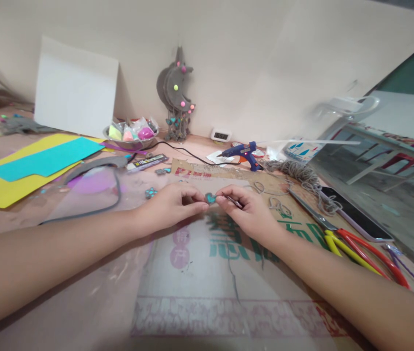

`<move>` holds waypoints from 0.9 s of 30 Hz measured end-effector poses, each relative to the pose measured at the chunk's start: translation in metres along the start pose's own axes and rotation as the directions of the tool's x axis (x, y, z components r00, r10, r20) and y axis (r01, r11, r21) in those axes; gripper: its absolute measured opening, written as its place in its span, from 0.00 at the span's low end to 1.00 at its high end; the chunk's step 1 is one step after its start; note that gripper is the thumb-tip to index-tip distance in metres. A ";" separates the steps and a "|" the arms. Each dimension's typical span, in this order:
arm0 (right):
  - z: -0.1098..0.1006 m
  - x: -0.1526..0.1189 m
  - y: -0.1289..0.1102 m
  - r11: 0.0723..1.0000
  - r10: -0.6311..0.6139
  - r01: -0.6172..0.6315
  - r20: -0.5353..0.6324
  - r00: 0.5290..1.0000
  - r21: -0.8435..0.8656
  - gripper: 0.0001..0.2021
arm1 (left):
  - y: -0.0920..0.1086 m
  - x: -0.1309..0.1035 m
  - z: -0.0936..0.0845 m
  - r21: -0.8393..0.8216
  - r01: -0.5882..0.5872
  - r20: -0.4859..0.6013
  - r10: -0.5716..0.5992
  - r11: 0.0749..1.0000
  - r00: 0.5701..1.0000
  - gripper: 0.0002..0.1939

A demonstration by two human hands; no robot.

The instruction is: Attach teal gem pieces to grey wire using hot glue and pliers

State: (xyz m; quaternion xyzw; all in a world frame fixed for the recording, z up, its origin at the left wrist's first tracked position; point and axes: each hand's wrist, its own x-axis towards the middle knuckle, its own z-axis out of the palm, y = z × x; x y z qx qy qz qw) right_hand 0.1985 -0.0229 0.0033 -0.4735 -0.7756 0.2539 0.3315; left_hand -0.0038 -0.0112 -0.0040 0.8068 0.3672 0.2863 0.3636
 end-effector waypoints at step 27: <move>0.002 0.002 0.002 0.997 0.013 -0.022 0.118 0.993 0.078 0.08 | 0.006 -0.001 -0.005 0.048 -0.008 -0.188 0.017 0.999 0.982 0.09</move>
